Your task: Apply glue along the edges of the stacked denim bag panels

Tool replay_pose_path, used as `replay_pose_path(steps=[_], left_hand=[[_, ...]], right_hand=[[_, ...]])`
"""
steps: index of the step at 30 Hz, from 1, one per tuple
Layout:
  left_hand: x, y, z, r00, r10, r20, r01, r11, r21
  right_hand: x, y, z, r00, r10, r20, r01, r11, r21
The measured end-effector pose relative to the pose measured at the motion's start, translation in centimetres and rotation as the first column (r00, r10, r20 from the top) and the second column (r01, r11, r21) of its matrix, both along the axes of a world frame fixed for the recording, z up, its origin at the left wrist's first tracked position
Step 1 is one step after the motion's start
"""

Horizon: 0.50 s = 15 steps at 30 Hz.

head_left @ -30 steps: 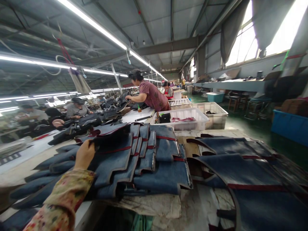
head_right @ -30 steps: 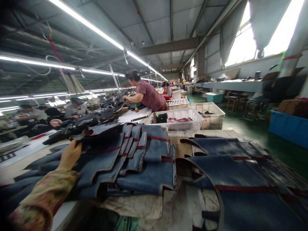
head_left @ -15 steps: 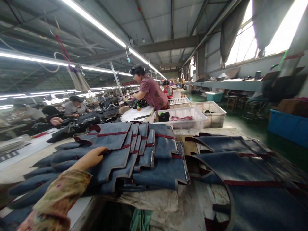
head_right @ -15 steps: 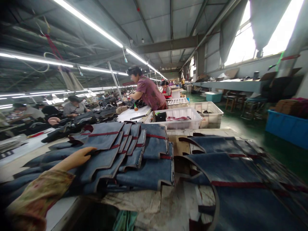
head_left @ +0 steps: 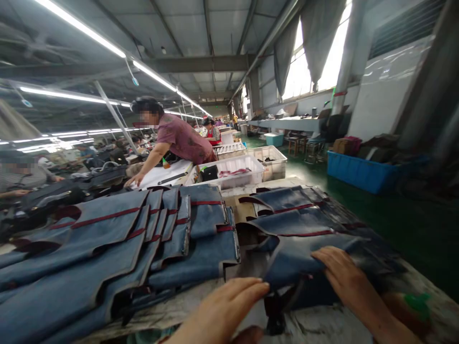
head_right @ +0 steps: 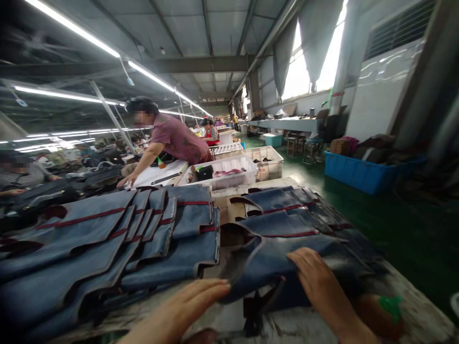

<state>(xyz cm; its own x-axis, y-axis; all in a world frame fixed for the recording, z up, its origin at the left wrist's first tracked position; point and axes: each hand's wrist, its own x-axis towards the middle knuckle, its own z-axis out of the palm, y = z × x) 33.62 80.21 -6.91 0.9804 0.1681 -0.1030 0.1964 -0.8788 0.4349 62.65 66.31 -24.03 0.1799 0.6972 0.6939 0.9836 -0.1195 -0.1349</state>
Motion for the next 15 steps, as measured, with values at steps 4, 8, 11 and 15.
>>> replay_pose_path(steps=[4, 8, 11, 15], left_hand=[[6.0, -2.7, -4.3, 0.998, 0.052, 0.026, -0.051, 0.998, -0.035], [9.5, -2.7, -9.2, 0.962, 0.238, 0.136, -0.233, 0.971, -0.051], [9.8, -1.5, -10.0, 0.919, 0.324, 0.223, -0.293, 0.942, -0.161], [7.6, -1.2, -5.5, 0.821, 0.421, 0.385, -0.328, 0.9, -0.286]], right_hand=[[-4.6, 1.1, 5.7, 0.979, 0.164, 0.126, -0.166, 0.986, 0.011], [-6.8, 0.8, 7.0, 0.959, 0.23, 0.166, -0.241, 0.969, 0.05], [-6.5, -0.4, 5.5, 0.963, 0.247, 0.108, -0.255, 0.964, 0.076], [-4.5, -2.7, -1.2, 0.936, 0.318, -0.153, -0.328, 0.944, -0.046]])
